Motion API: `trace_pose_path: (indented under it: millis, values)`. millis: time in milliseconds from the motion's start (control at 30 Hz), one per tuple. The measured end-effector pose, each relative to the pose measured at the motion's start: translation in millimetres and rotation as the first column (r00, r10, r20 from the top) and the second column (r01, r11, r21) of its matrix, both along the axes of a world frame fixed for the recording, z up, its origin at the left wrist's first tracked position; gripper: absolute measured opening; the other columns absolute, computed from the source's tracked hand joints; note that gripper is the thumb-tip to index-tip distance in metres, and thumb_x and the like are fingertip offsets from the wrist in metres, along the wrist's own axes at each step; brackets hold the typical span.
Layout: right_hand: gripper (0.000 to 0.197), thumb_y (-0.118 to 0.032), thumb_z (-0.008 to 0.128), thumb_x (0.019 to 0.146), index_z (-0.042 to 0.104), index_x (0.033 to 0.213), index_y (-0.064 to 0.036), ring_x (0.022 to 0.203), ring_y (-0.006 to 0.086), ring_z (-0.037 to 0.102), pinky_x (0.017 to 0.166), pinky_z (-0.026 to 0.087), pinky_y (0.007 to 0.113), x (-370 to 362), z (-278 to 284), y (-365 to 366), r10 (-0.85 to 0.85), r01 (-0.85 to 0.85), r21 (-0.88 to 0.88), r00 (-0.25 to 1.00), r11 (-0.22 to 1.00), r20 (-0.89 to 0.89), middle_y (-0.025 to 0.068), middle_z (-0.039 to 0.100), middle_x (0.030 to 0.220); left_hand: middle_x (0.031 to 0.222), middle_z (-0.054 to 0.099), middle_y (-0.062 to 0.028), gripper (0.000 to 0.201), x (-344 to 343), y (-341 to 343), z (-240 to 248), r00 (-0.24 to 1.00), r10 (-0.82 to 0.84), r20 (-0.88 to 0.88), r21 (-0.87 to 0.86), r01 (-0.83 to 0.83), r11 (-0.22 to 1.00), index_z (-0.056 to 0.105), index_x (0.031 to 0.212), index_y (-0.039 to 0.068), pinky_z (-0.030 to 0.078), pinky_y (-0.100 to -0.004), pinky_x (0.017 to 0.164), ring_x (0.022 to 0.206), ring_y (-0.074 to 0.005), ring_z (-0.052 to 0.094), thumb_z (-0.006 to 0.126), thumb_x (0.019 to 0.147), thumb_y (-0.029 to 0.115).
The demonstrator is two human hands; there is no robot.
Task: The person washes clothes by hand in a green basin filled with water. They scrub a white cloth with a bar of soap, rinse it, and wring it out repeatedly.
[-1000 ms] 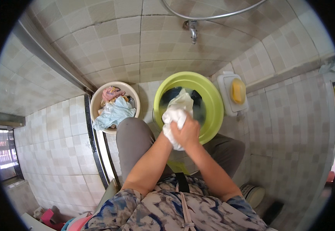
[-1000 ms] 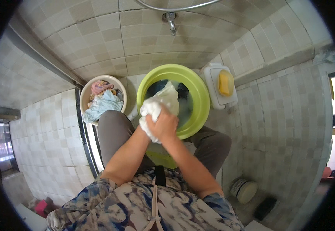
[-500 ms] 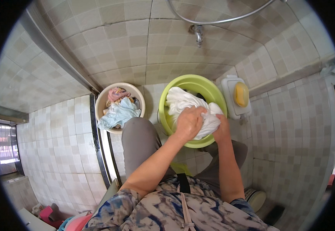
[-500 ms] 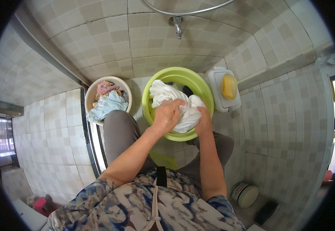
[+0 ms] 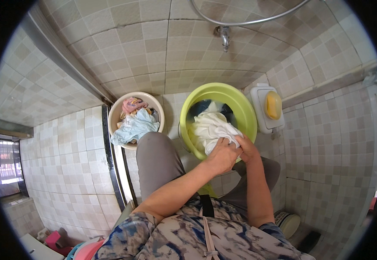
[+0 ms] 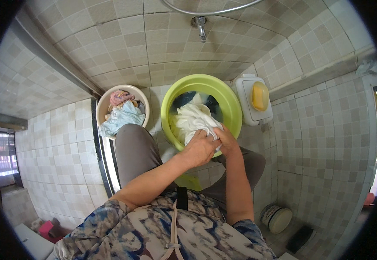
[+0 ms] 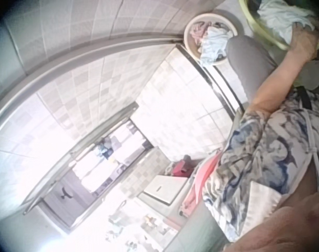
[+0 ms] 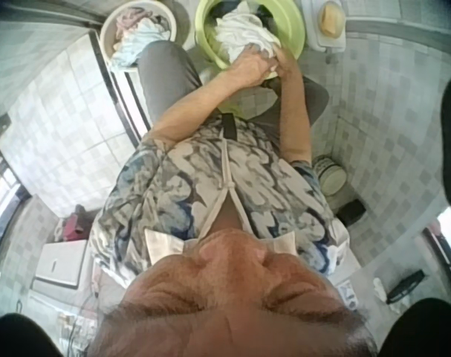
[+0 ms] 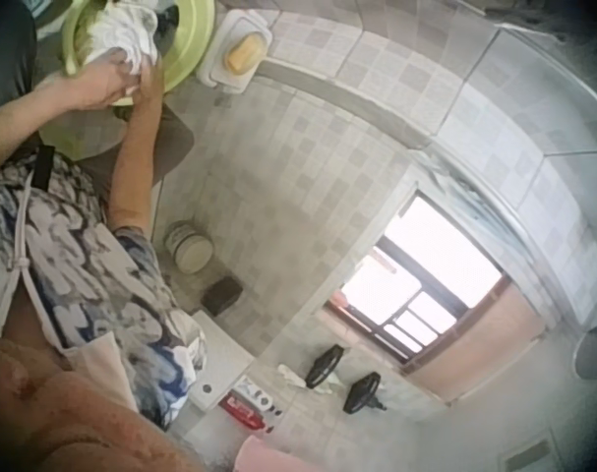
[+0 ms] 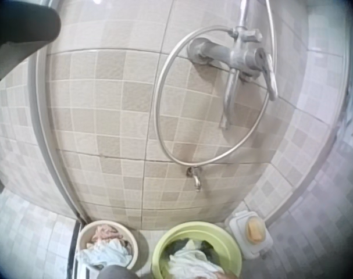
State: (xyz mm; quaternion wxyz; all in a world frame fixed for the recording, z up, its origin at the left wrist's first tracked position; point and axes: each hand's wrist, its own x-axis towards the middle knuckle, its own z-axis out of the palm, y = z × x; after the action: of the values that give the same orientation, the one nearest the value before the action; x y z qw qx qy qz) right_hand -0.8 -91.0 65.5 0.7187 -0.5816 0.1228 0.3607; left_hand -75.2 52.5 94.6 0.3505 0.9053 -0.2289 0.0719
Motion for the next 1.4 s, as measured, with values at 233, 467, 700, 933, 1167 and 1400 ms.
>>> trace_pose_path:
  millis: [233,467,700,933,1167,1400]
  values:
    - [0.036,-0.002,0.042,0.081,0.047,0.116,0.0041,0.092,0.0219,0.058,0.077,0.049,0.032,1,-4,1,-0.352,0.359,-0.015,0.921,0.933,0.165,0.0122,0.057,0.104,0.081,0.060,-0.0108,0.017,6,-2,-4,0.993,0.114,-0.032,-0.364,-0.118,0.924,0.063,0.091,0.006,0.043,-0.0353,0.079,0.075,-0.0237,0.055,0.061,0.078,0.017]
    - [0.033,-0.011,0.041,0.086,0.047,0.115,0.0030,0.101,0.0230,0.055,0.088,0.045,0.037,20,31,-1,-0.636,0.597,0.290,0.769,0.748,0.057,0.0113,0.056,0.109,0.107,0.057,-0.0073,0.039,30,0,-44,0.517,0.145,-0.843,-0.519,-0.854,0.026,0.050,0.116,0.006,0.044,-0.0273,0.074,0.090,-0.0145,0.053,0.057,0.084,0.027]
    - [0.042,-0.026,0.039,0.091,0.043,0.122,0.0014,0.113,0.0256,0.048,0.096,0.040,0.039,-6,61,24,-0.486,0.385,0.374,0.844,0.844,0.226,0.0132,0.050,0.123,0.134,0.040,-0.0108,0.093,36,23,-8,0.481,-0.707,-0.518,-0.570,-0.810,-0.133,0.032,0.135,0.011,0.038,-0.0490,0.095,0.122,-0.0295,0.040,0.022,0.073,0.080]
    - [0.045,-0.027,0.040,0.091,0.040,0.126,0.0009,0.113,0.0241,0.048,0.097,0.038,0.038,-24,29,11,-0.321,0.265,0.386,0.943,0.884,0.087,0.0125,0.049,0.124,0.120,0.051,-0.0133,0.055,44,40,-21,0.683,-0.663,-0.306,-0.626,-0.669,-0.400,0.042,0.124,0.003,0.047,-0.0392,0.089,0.107,-0.0260,0.053,0.061,0.081,0.030]
    - [0.048,-0.030,0.041,0.092,0.036,0.130,-0.0017,0.114,0.0210,0.047,0.096,0.037,0.034,-25,29,14,-0.401,0.351,0.301,0.908,0.887,0.121,0.0113,0.046,0.127,0.107,0.058,-0.0145,0.041,37,41,-9,0.643,-0.427,-0.635,-0.603,-0.759,-0.246,0.049,0.115,-0.004,0.051,-0.0365,0.080,0.093,-0.0245,0.060,0.061,0.078,0.008]
    - [0.048,-0.023,0.050,0.090,0.037,0.129,-0.0002,0.107,0.0164,0.049,0.091,0.040,0.029,-23,36,28,0.030,0.080,-0.263,0.920,0.962,0.390,0.0082,0.050,0.121,0.106,0.059,-0.0122,0.043,36,42,-4,0.688,-0.448,-0.571,-0.736,-0.671,-0.091,0.050,0.115,-0.002,0.050,-0.0331,0.080,0.093,-0.0222,0.059,0.065,0.076,0.010]
